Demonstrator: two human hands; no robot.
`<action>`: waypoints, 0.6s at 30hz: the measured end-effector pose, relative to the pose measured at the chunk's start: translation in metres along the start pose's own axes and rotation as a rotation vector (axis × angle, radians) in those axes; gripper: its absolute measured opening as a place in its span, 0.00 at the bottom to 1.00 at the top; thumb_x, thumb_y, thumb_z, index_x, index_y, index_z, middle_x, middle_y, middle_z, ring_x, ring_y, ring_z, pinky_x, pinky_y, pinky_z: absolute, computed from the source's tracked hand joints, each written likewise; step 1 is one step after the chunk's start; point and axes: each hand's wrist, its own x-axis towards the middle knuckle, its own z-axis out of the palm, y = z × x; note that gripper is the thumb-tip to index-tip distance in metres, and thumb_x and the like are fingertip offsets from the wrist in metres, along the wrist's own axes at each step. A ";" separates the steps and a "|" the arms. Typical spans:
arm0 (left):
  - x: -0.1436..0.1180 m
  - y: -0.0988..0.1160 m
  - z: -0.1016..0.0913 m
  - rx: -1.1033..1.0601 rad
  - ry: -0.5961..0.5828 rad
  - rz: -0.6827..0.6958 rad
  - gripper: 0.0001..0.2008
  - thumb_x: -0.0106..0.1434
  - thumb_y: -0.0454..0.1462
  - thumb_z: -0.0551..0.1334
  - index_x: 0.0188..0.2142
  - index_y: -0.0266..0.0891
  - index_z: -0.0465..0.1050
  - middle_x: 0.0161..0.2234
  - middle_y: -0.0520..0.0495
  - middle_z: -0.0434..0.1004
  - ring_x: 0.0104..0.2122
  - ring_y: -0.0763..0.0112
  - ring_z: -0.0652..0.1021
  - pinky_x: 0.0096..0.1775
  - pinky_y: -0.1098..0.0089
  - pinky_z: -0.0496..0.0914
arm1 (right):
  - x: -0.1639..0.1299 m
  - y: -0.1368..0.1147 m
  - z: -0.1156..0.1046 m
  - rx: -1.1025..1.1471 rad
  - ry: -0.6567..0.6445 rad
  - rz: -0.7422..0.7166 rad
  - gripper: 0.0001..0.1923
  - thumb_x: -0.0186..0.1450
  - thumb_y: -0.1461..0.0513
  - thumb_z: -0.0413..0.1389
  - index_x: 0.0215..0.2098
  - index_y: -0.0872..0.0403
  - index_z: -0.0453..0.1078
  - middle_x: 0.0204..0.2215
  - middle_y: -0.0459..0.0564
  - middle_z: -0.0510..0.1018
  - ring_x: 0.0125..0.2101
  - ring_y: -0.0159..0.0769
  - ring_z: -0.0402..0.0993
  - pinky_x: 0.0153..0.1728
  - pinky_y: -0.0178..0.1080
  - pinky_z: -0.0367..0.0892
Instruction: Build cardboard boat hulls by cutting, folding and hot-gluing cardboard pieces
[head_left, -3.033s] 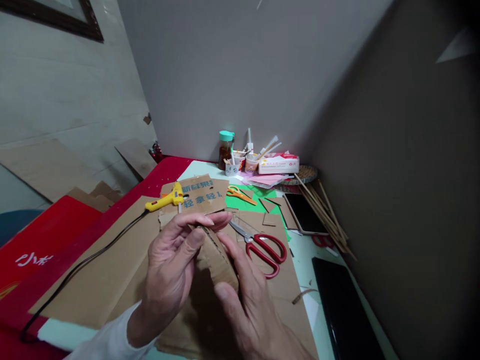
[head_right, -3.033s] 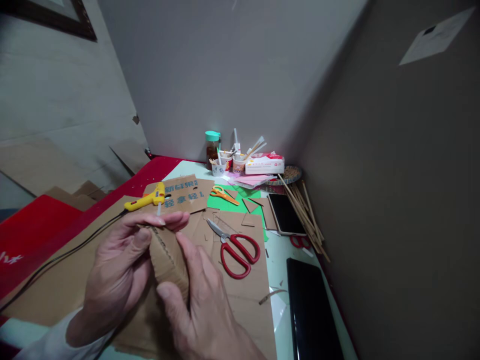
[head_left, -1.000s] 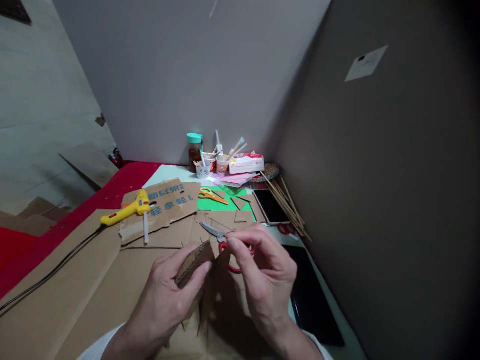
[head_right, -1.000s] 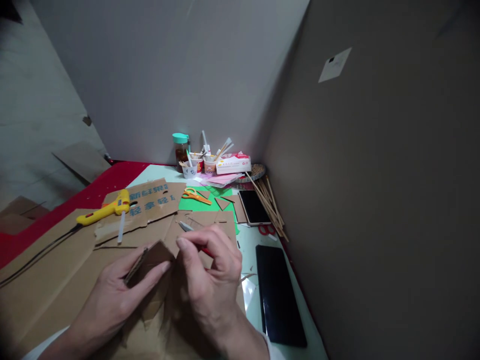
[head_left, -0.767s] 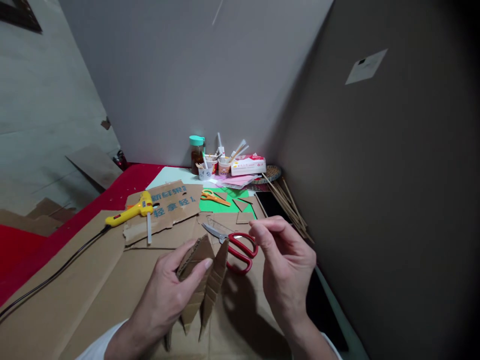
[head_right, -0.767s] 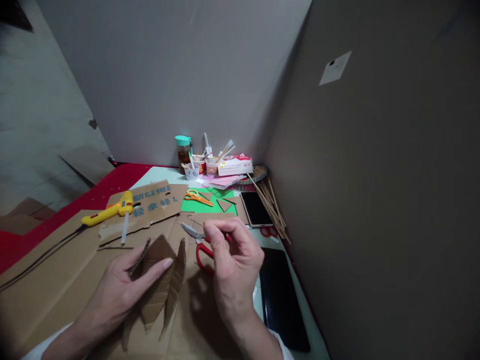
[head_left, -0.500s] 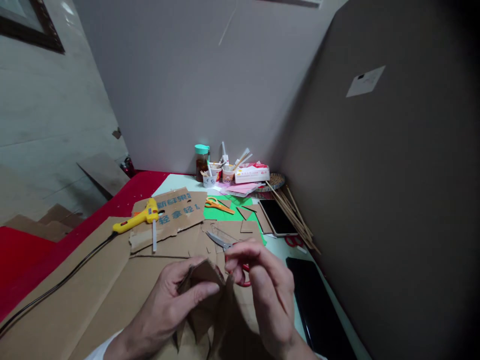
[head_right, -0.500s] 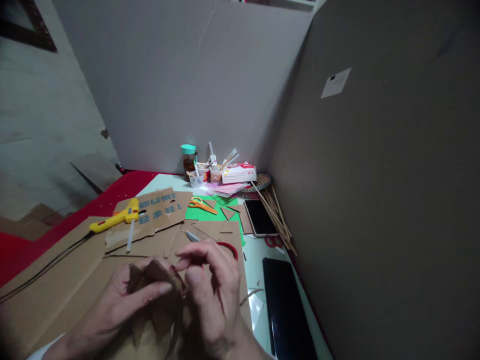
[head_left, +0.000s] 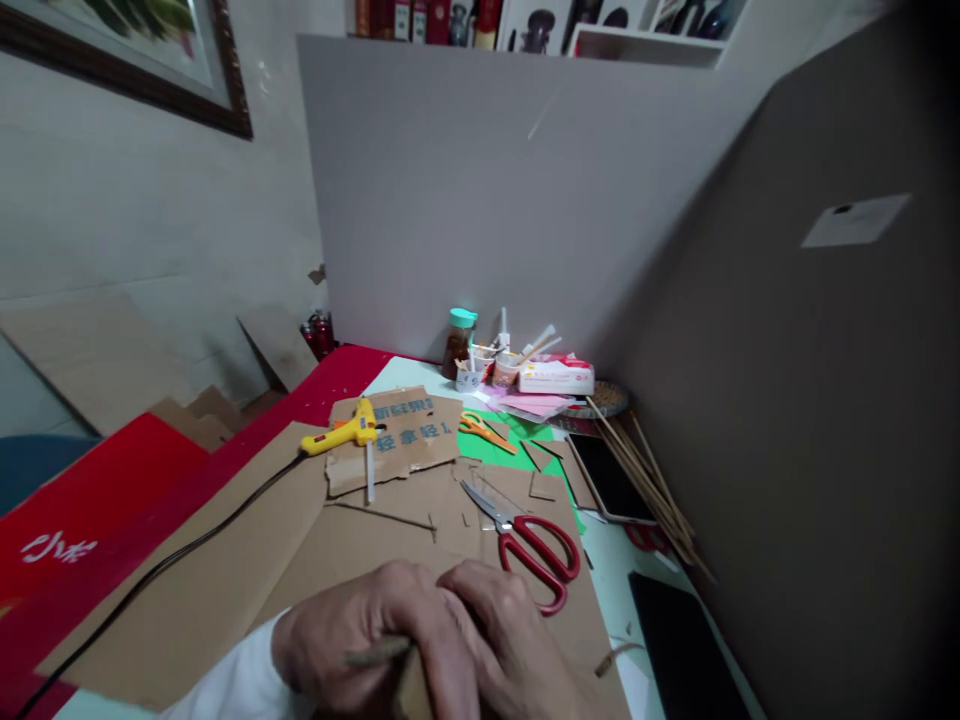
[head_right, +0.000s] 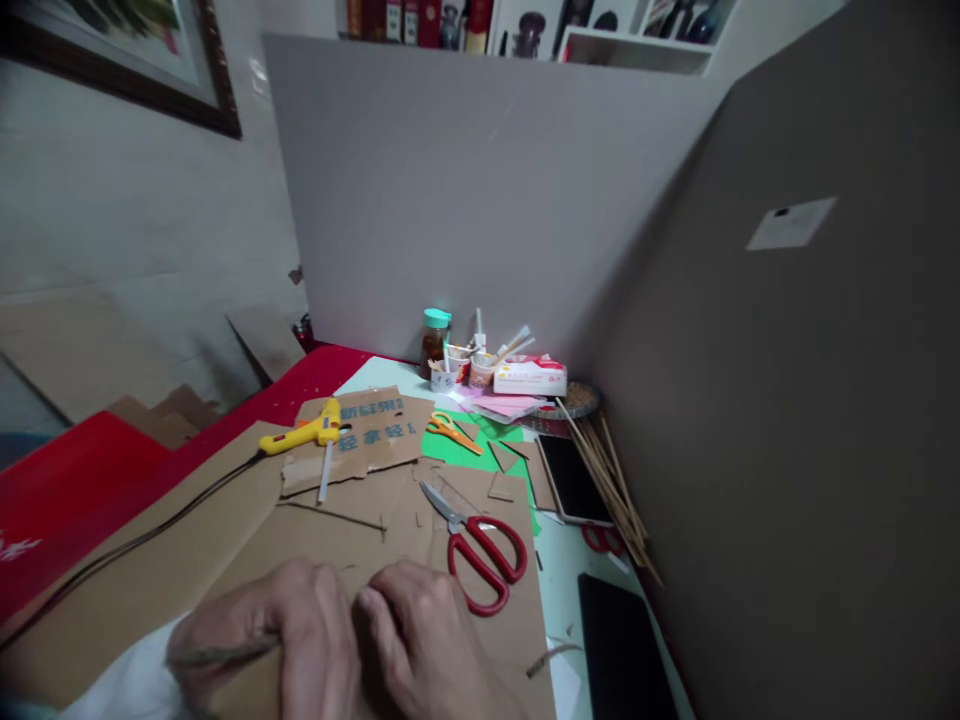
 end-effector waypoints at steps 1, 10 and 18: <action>0.002 -0.002 -0.002 0.008 -0.160 -0.003 0.33 0.49 0.70 0.57 0.13 0.46 0.69 0.16 0.38 0.75 0.21 0.57 0.80 0.28 0.61 0.76 | 0.000 0.004 0.004 -0.019 0.029 -0.039 0.12 0.72 0.63 0.49 0.33 0.52 0.71 0.25 0.45 0.78 0.25 0.32 0.75 0.24 0.31 0.65; 0.001 0.000 -0.011 -0.028 -0.226 0.123 0.28 0.55 0.63 0.59 0.16 0.45 0.69 0.21 0.40 0.75 0.27 0.57 0.79 0.33 0.61 0.76 | 0.005 0.017 0.016 0.075 0.048 -0.055 0.07 0.68 0.62 0.54 0.31 0.48 0.72 0.20 0.46 0.75 0.19 0.36 0.72 0.17 0.34 0.62; 0.001 0.003 -0.022 -0.634 0.367 -0.066 0.07 0.55 0.36 0.72 0.34 0.38 0.79 0.27 0.47 0.85 0.26 0.65 0.83 0.33 0.69 0.78 | 0.012 0.009 0.003 0.111 -0.041 0.170 0.17 0.71 0.61 0.49 0.24 0.55 0.68 0.20 0.43 0.73 0.22 0.29 0.68 0.23 0.30 0.60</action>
